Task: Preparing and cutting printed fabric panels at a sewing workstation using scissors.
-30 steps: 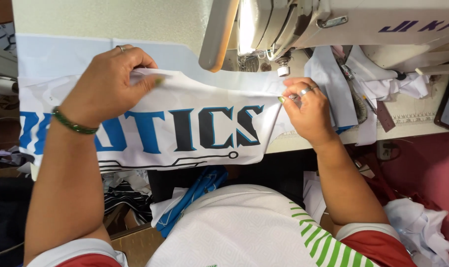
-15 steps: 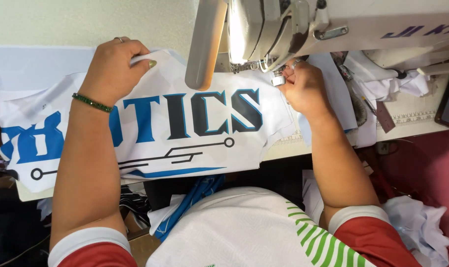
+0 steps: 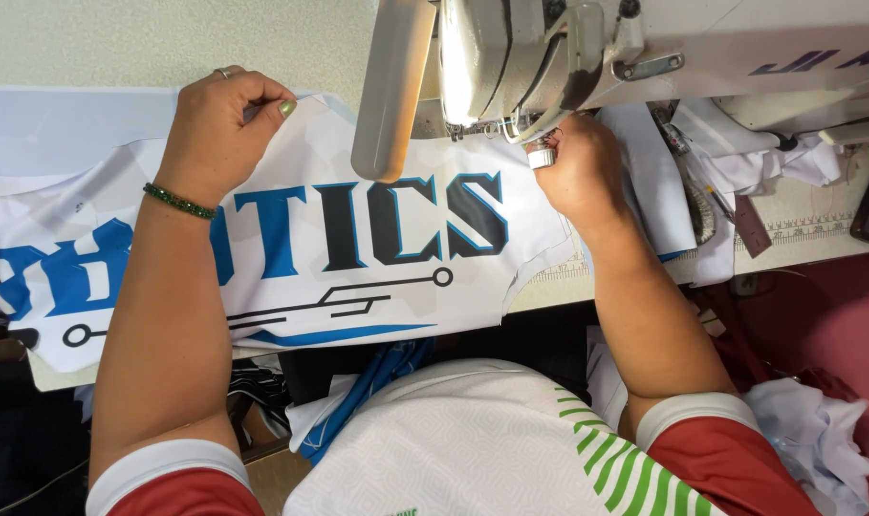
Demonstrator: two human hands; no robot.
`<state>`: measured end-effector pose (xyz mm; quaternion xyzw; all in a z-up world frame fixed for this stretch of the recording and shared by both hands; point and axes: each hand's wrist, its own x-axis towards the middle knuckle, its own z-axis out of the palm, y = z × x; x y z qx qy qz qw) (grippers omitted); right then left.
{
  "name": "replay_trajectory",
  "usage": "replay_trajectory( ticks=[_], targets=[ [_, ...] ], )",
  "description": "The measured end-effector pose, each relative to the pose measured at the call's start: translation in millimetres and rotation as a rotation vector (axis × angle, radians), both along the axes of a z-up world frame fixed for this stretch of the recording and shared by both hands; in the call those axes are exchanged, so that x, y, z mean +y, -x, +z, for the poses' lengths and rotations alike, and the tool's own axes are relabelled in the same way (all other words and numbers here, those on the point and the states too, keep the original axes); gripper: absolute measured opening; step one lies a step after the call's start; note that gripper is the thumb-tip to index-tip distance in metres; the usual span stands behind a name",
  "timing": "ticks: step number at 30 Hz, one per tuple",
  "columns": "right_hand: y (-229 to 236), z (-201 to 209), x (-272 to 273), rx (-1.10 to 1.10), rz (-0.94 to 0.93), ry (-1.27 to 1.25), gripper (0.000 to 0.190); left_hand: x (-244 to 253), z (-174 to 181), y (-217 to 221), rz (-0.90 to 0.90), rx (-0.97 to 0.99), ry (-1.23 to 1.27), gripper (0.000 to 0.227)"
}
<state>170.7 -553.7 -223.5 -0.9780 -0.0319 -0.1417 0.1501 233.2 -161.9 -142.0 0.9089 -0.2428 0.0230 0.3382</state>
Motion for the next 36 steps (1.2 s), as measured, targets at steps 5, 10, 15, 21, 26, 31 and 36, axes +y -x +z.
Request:
replay_trajectory(
  ticks=[5,10,15,21,26,31,36],
  targets=[
    [4,7,0,0.028,0.018,0.073,0.010,2,12,5,0.002,0.005,-0.003,0.009],
    [64,114,11,0.134,0.318,-0.263,0.003,14,77,44,-0.095,0.082,-0.002,0.012],
    [70,142,4,0.372,0.194,-0.367,0.003,17,86,34,-0.044,0.094,-0.093,0.006],
    [22,60,4,0.194,0.143,-0.125,0.028,-4,-4,-21,-0.061,-0.128,-0.263,0.007],
    [15,24,-10,0.181,0.132,-0.167,0.027,1,-31,-18,-0.013,-0.256,-0.186,0.006],
    [15,31,-7,0.199,0.163,-0.188,0.037,2,-38,-21,-0.011,-0.300,-0.231,0.004],
    [15,52,3,0.353,0.092,-0.222,0.046,2,-43,-21,0.004,-0.331,-0.279,0.008]
  ],
)
